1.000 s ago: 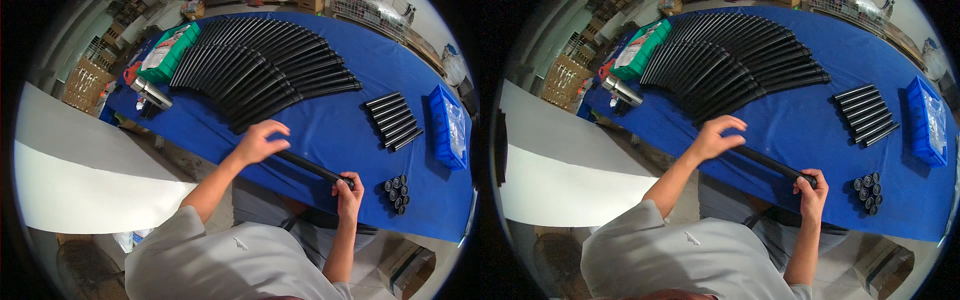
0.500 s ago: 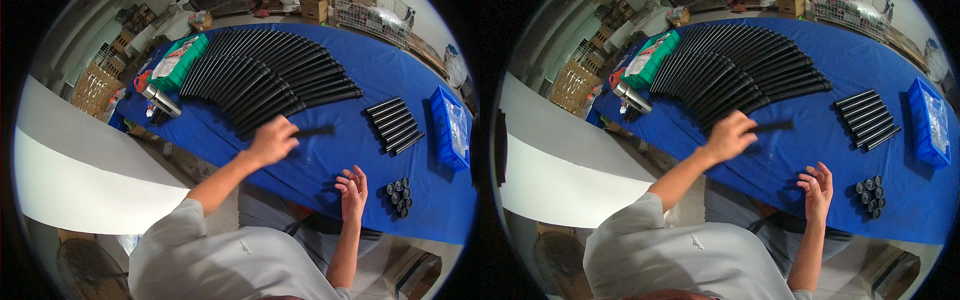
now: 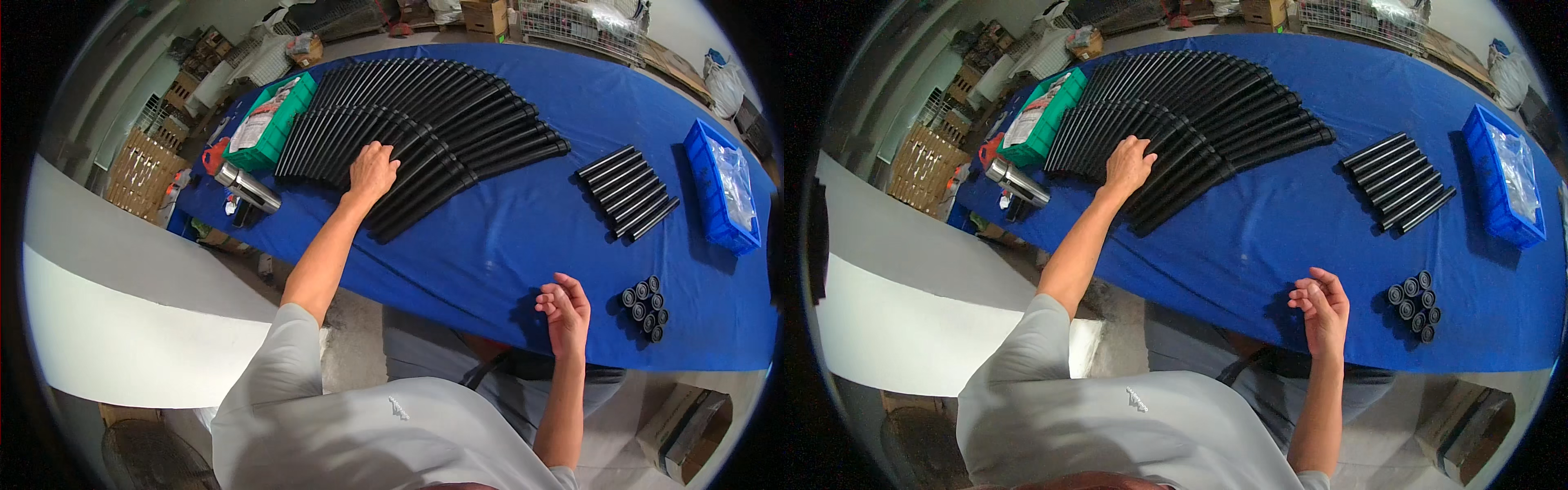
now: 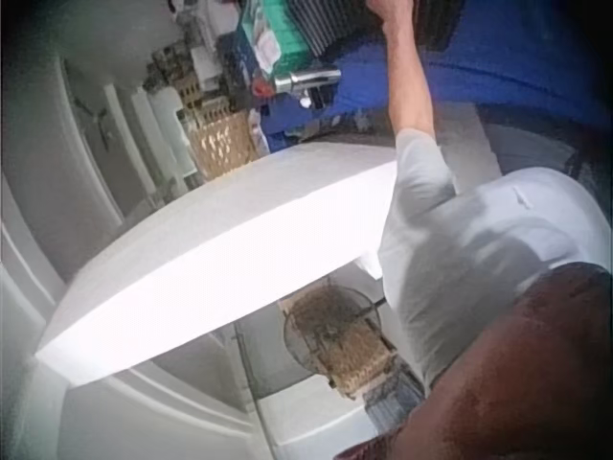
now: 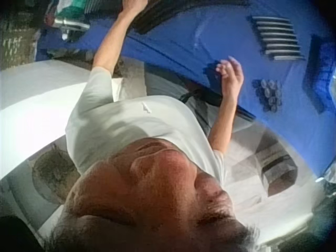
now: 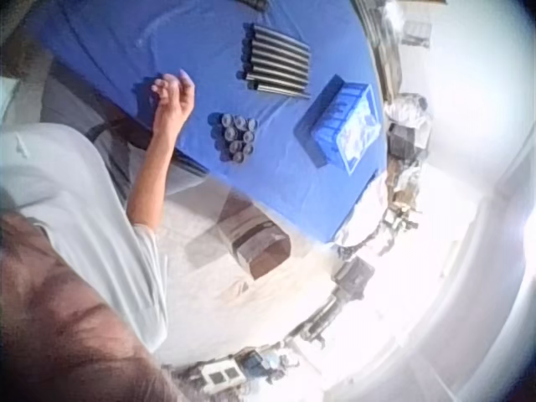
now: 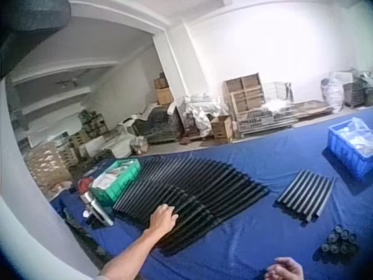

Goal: Manually attaching plastic end caps to black tubes at a workstation.

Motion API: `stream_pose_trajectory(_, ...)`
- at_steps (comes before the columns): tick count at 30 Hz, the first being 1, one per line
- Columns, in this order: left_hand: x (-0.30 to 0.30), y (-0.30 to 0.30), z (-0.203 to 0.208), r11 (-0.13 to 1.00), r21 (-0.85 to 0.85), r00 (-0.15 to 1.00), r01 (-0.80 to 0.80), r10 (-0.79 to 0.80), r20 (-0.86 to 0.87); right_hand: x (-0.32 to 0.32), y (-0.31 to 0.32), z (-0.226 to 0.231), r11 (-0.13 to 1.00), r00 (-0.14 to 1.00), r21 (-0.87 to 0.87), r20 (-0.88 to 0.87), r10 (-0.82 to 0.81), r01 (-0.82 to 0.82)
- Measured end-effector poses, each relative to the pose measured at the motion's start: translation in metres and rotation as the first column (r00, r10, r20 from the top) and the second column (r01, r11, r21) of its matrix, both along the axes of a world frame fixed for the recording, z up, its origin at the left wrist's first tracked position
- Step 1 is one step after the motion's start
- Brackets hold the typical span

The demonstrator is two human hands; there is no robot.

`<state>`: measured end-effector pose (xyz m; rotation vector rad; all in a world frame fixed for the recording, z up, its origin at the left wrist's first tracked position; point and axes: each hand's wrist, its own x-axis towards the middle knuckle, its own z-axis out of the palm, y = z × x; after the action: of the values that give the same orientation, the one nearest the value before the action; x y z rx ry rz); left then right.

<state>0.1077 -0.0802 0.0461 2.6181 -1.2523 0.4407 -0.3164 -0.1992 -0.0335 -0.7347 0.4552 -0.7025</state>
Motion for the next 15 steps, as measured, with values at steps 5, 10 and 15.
stream_pose_trajectory(5,0.007,-0.004,-0.008,0.998,0.037,0.999,-0.047,0.047,0.005,0.000,0.000,-0.001,1.000,1.000,-0.002,-0.014,0.007,-0.007)
stream_pose_trajectory(10,0.009,-0.004,-0.008,0.997,0.071,0.998,-0.028,0.025,0.055,0.000,0.001,0.000,1.000,1.000,-0.005,-0.018,-0.007,0.007)
stream_pose_trajectory(15,0.011,0.002,-0.012,0.998,0.056,0.996,0.012,-0.017,0.092,0.002,0.003,0.005,1.000,1.000,-0.014,-0.031,-0.004,0.003)
